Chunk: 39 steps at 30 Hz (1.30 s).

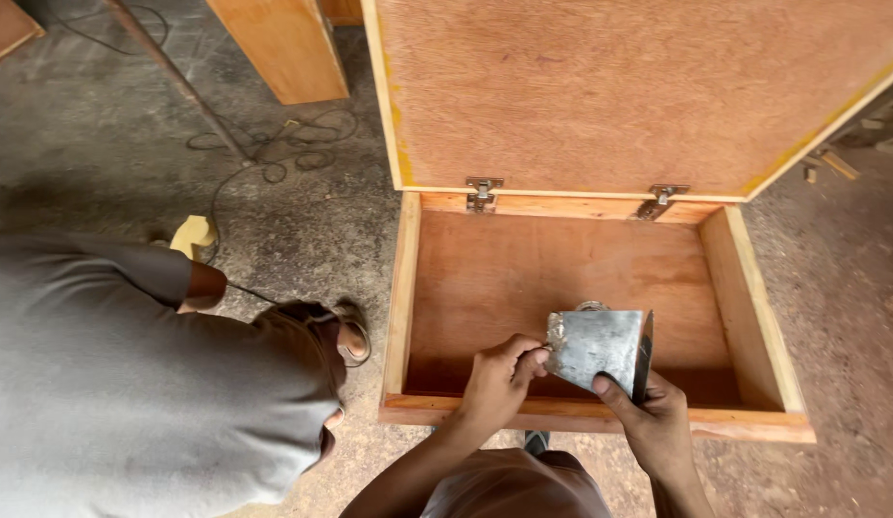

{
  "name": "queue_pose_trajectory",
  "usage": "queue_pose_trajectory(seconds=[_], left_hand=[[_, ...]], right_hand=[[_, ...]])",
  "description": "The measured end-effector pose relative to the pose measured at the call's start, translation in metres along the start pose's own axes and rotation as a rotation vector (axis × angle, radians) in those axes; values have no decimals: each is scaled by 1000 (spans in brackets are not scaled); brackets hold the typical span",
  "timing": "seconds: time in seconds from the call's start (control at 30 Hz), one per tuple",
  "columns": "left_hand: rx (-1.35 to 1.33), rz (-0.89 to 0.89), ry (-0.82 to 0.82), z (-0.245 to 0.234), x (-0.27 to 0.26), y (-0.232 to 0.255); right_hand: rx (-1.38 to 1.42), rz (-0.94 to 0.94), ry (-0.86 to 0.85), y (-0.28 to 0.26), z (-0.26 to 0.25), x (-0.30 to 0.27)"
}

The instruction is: The person sands the interior surfaces and edges of a wooden box using a sanding block. They then use a putty knife to scoop a brown substance from a can and apply it to the sanding block before continuing to sand the box's interior.

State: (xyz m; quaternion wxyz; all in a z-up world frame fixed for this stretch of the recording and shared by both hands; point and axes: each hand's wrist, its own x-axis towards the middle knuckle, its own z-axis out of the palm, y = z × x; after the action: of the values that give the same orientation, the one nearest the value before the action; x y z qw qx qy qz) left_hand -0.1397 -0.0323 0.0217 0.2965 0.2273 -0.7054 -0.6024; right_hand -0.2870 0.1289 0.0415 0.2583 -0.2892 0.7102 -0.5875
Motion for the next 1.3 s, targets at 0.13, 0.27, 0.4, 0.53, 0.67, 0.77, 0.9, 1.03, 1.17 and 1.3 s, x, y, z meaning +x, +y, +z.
queue_pose_trajectory(seconds=[0.13,0.27,0.4,0.53,0.67,0.77,0.9,1.03,1.17,1.3], left_hand=[[-153,-84,-80,-2,-3,-2],[-282,-211,-98,5,1,5],[-130,-103,-37,18,1,14],[-72,-115,-11,22,4,17],[28,-131,123,18,11,2],[-184,-132,115,31,14,6],[-427,-86,-18,51,10,13],[-633,-301,-37,51,14,9],[-625,-307,-133,53,15,-3],[-474,-302,74,40,10,-16]], right_hand=[[-77,2,-25,6,-13,7],[-50,-67,-74,15,-29,21],[-122,-36,-83,16,-42,32],[-216,-94,-109,2,-57,45],[-179,20,-115,-4,-72,55],[0,-85,-119,-7,-77,59],[12,-78,-148,-1,-77,55],[-8,-92,-132,4,-76,55],[-57,-99,-225,1,-70,54],[-328,-265,-245,-18,-78,58]])
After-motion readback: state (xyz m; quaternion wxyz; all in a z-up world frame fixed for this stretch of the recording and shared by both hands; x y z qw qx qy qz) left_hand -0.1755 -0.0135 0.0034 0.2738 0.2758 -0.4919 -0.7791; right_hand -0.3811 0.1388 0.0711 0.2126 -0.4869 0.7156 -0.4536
